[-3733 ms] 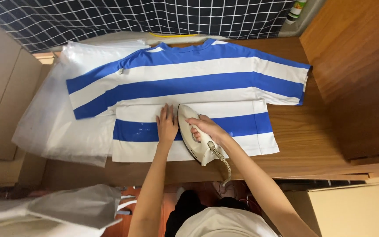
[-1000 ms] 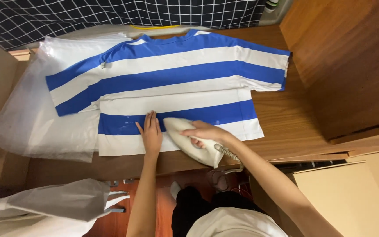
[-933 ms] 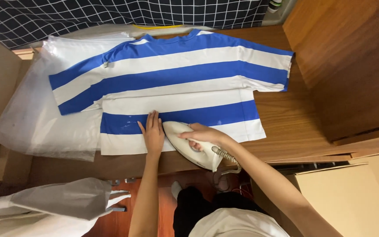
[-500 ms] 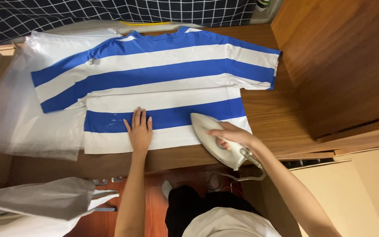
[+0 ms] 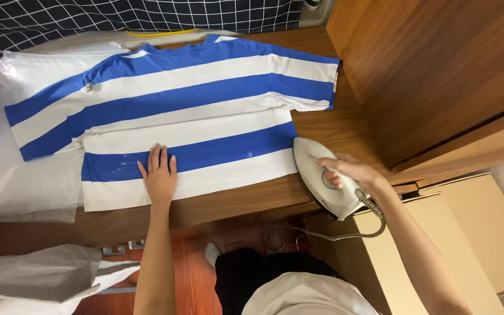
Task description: The person irons a blue and white striped t-shirt to remove wrinkles and then folds it into a compact, rectangular shape.
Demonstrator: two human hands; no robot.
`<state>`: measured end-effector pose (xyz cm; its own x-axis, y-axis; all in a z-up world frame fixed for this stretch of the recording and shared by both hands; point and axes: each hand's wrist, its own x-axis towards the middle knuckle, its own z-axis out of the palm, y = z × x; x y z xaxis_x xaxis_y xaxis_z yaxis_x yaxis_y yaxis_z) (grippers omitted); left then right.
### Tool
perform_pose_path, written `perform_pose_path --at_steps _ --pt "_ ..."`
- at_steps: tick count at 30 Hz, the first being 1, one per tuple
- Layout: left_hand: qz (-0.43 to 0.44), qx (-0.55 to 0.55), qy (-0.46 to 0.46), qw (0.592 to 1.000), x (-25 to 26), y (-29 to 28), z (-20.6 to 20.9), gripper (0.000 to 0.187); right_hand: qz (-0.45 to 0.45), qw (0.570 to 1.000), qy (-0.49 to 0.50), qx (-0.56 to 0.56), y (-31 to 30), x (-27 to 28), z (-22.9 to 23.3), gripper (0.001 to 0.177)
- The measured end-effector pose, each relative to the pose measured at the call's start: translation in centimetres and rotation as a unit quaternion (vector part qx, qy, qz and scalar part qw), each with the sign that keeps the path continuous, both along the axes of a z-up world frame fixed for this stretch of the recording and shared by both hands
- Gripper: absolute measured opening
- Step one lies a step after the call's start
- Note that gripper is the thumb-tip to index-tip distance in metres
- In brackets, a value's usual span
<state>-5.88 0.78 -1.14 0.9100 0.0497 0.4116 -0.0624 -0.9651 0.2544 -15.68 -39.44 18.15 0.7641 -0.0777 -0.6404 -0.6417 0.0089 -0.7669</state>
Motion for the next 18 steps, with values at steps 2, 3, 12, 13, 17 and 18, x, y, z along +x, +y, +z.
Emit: perform_pose_path --at_steps 2,3,12,13,17,18 --pt "0.001 -0.002 -0.004 1.000 0.0 0.1 -0.2 0.040 0.002 1.000 -0.001 -0.006 -0.1 0.3 0.0 0.036" --pt "0.000 -0.004 -0.007 1.000 0.1 0.1 -0.3 0.040 0.002 1.000 0.000 -0.011 -0.2 0.3 0.0 0.037" --pt "-0.008 0.046 -0.069 0.997 2.7 -6.4 -1.4 0.032 0.003 0.999 -0.025 0.023 0.9 2.5 -1.1 0.030" --pt "-0.010 0.047 -0.071 0.996 2.2 -7.7 -0.8 0.032 0.001 0.999 -0.027 0.024 1.0 2.7 -1.1 0.030" --pt "-0.028 0.003 0.009 1.000 1.7 -10.1 0.2 0.041 0.003 1.000 -0.021 0.002 1.1 2.7 -0.4 0.029" --pt "-0.028 -0.008 0.023 0.999 1.7 -9.8 0.0 0.042 -0.003 1.000 -0.021 -0.007 1.0 2.4 0.0 0.029"
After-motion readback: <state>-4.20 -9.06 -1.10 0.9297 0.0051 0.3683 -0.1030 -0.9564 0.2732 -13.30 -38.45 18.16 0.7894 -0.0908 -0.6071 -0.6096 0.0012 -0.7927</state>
